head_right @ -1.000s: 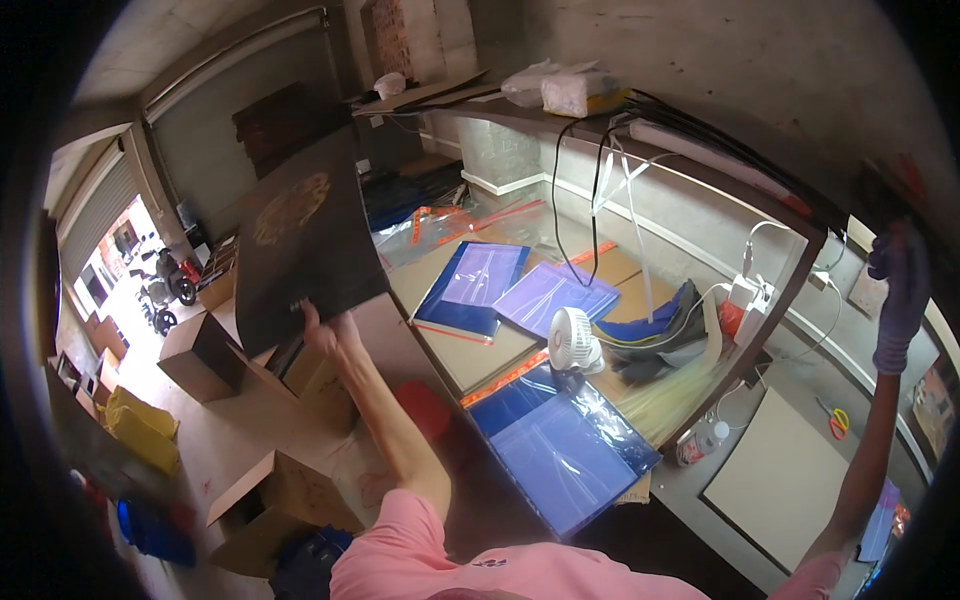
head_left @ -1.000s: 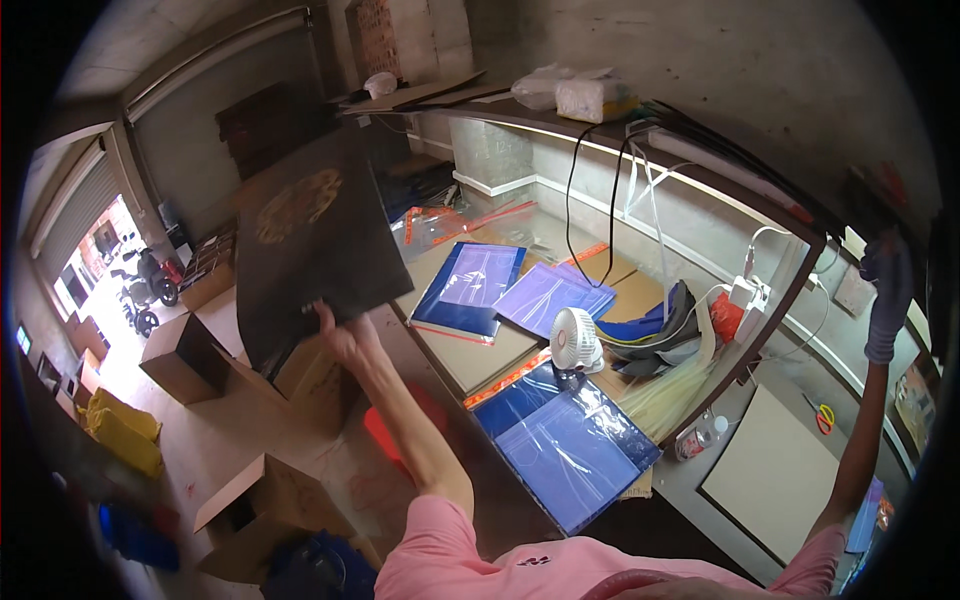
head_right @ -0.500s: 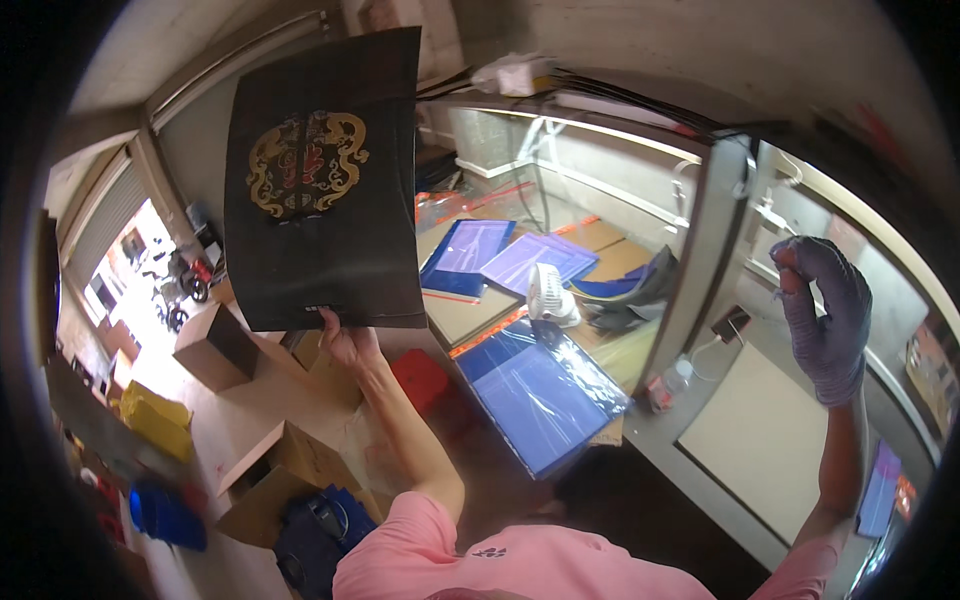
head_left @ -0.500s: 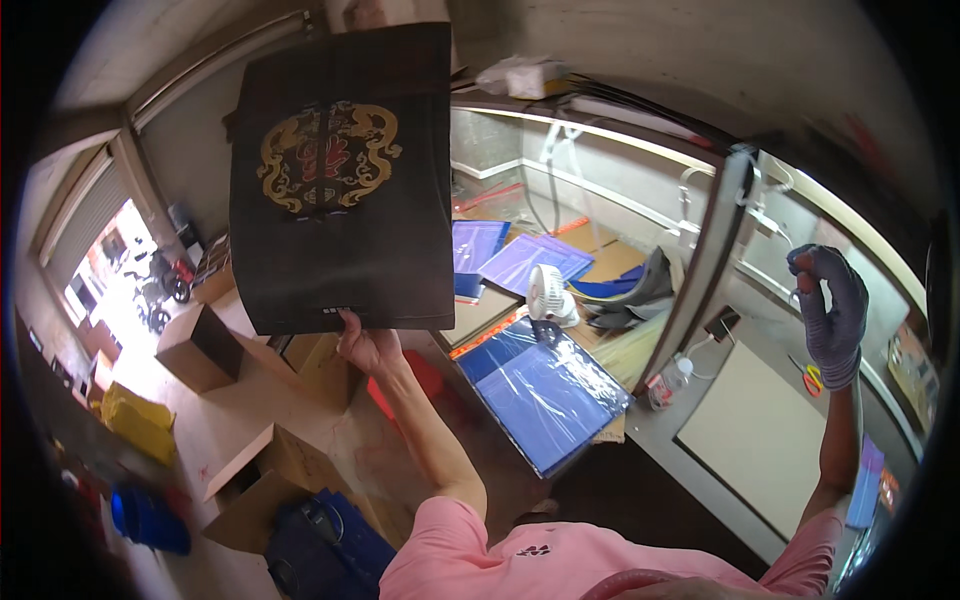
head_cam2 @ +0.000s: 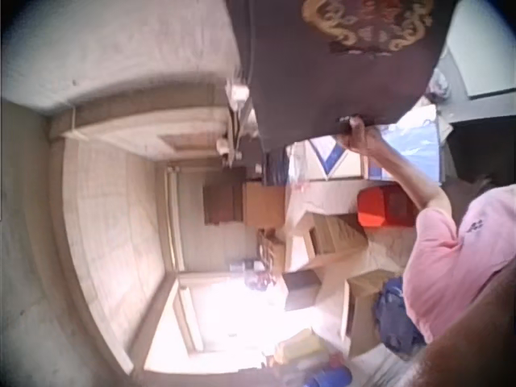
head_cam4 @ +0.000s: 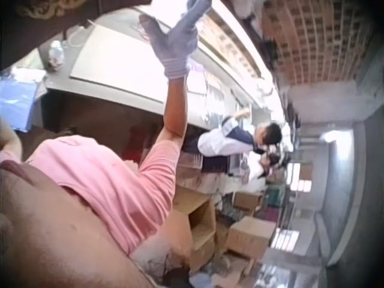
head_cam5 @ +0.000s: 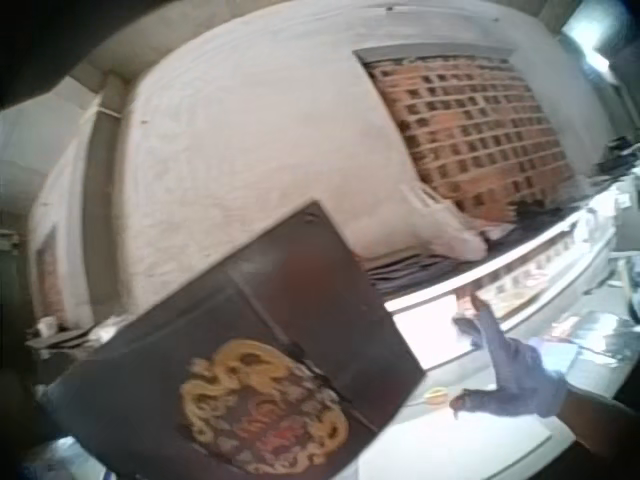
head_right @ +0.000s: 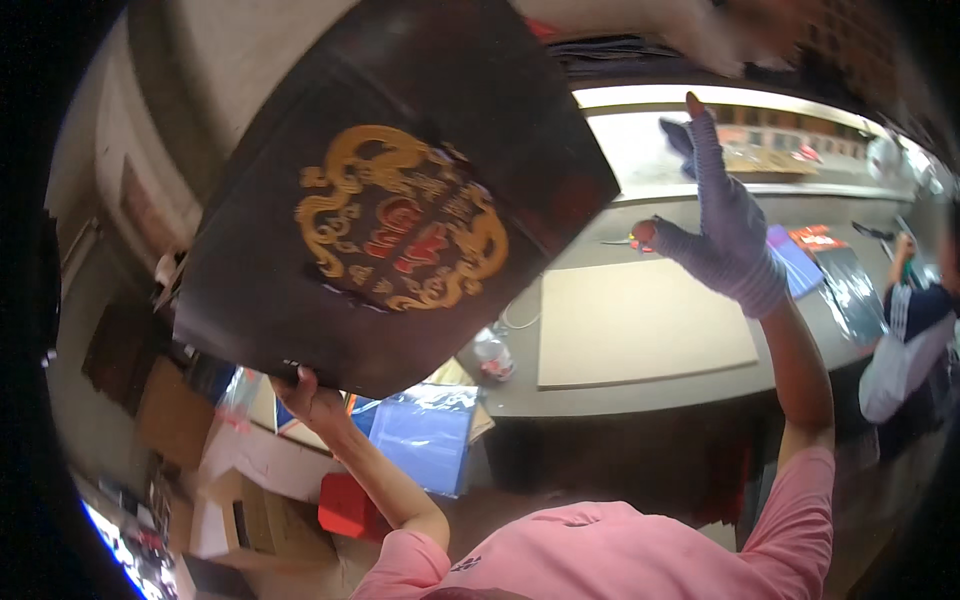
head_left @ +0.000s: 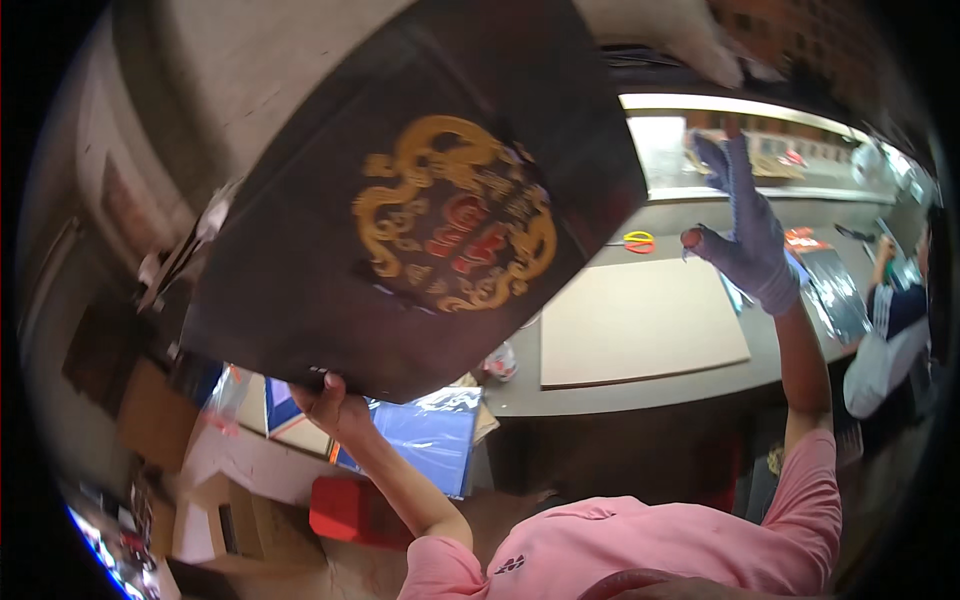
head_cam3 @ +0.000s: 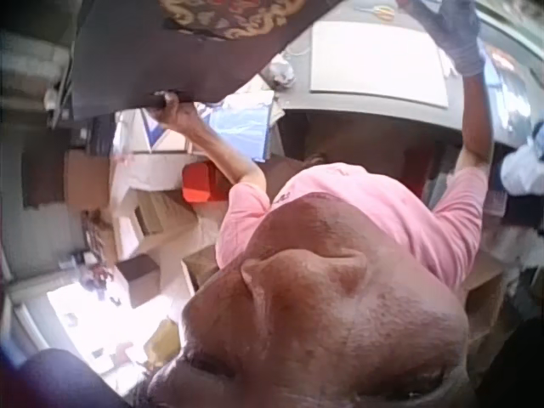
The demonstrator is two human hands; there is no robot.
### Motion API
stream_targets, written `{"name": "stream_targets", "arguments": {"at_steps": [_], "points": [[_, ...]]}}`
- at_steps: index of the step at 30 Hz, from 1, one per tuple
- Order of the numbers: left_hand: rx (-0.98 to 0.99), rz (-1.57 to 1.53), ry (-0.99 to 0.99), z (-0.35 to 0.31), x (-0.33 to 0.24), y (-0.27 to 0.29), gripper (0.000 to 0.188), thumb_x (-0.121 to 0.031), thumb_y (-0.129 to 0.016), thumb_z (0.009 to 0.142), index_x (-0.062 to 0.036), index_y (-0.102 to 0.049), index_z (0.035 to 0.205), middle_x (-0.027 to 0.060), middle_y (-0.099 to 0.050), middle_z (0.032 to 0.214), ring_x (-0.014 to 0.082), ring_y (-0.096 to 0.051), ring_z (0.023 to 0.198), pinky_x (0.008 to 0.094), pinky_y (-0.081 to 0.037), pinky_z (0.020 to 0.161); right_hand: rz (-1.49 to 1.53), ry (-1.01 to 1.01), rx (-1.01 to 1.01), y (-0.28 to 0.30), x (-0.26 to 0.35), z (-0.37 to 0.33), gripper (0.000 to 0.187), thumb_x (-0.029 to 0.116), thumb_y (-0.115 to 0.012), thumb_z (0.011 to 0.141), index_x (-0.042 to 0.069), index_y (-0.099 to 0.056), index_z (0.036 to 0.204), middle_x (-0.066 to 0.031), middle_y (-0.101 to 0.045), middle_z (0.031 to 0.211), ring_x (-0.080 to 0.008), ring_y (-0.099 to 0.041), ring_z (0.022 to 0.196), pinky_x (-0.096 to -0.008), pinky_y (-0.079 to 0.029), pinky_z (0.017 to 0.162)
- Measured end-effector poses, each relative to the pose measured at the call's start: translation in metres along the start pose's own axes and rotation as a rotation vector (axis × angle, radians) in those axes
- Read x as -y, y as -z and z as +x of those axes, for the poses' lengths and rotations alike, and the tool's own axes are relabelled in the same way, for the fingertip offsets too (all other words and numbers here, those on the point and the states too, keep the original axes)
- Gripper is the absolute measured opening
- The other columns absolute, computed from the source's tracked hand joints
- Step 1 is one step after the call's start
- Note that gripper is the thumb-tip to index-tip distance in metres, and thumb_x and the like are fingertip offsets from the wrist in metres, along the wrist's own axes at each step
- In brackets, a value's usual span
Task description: The person sorts through stacks of flat, rectangular materials, including black sheets with printed designs and blue sheets, in a cluttered workshop. They pick up, inspect, and stack the items on a table and in cardboard boxes, occasionally moving between different piles.
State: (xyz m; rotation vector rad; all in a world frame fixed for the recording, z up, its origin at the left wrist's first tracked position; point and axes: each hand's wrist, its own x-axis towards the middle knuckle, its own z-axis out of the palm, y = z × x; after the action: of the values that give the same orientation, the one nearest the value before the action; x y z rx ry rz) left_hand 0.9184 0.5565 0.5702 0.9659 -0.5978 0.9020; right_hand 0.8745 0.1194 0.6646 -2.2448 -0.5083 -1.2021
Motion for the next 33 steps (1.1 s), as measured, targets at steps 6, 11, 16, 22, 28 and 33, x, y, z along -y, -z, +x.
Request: {"name": "stream_targets", "arguments": {"at_steps": [6,11,16,22,28,33], "points": [[0.297,-0.158,0.280,0.012,0.060,-0.080,0.048,-0.004,-0.071,0.061,-0.0008,-0.055,0.106,0.0040,-0.059,0.095,0.0154,-0.056,0.083,0.0271,-0.044,0.078,0.940,-0.581,0.099,0.054,-0.054,-0.065,0.066,0.032,-0.068,0.075,-0.003,-0.041,0.125,-0.0022,-0.056,0.097,-0.0088,-0.049,0.085,-0.0249,-0.041,0.076],[0.505,0.038,0.460,0.023,0.075,-0.164,0.029,-0.006,-0.068,0.072,0.0015,-0.058,0.098,0.0038,-0.061,0.087,0.0099,-0.054,0.078,0.0235,-0.043,0.070,0.493,-0.754,-0.116,0.093,-0.078,-0.138,0.047,0.022,-0.066,0.075,0.004,-0.049,0.115,0.0018,-0.055,0.088,-0.0053,-0.049,0.068,-0.0196,-0.039,0.056],[0.386,0.513,-0.332,0.124,0.147,-0.222,0.016,-0.002,-0.052,0.077,-0.0037,-0.062,0.089,0.0121,-0.063,0.081,0.0243,-0.060,0.068,0.0313,-0.046,0.065,0.635,-0.699,-0.609,0.161,-0.124,-0.211,0.044,0.022,-0.059,0.084,0.004,-0.044,0.121,-0.0025,-0.053,0.109,-0.0132,-0.053,0.092,-0.0273,-0.045,0.080],[0.274,0.914,-0.019,0.267,0.273,-0.266,0.038,-0.028,-0.056,0.076,0.0005,-0.059,0.101,0.0210,-0.062,0.090,0.0354,-0.059,0.089,0.0399,-0.044,0.080,0.562,-0.468,-0.704,0.197,-0.148,-0.265,0.041,0.018,-0.041,0.093,-0.001,-0.036,0.129,-0.0073,-0.045,0.125,-0.0170,-0.047,0.109,-0.0297,-0.036,0.097],[0.387,1.127,0.250,0.318,0.320,-0.273,0.067,-0.056,-0.050,0.075,0.0014,-0.056,0.110,0.0198,-0.062,0.099,0.0351,-0.058,0.095,0.0405,-0.043,0.084,0.390,-0.486,-0.940,0.156,-0.106,-0.220,0.046,0.025,-0.038,0.095,-0.001,-0.031,0.132,-0.0082,-0.040,0.131,-0.0183,-0.042,0.117,-0.0303,-0.031,0.101],[0.485,1.170,0.221,0.340,0.349,-0.268,0.070,-0.064,-0.046,0.072,-0.0048,-0.060,0.109,0.0167,-0.060,0.108,0.0307,-0.055,0.103,0.0404,-0.041,0.087,0.438,-0.537,-0.945,0.146,-0.101,-0.220,0.048,0.027,-0.039,0.094,0.000,-0.031,0.133,-0.0074,-0.040,0.131,-0.0165,-0.042,0.117,-0.0302,-0.032,0.101]]}}
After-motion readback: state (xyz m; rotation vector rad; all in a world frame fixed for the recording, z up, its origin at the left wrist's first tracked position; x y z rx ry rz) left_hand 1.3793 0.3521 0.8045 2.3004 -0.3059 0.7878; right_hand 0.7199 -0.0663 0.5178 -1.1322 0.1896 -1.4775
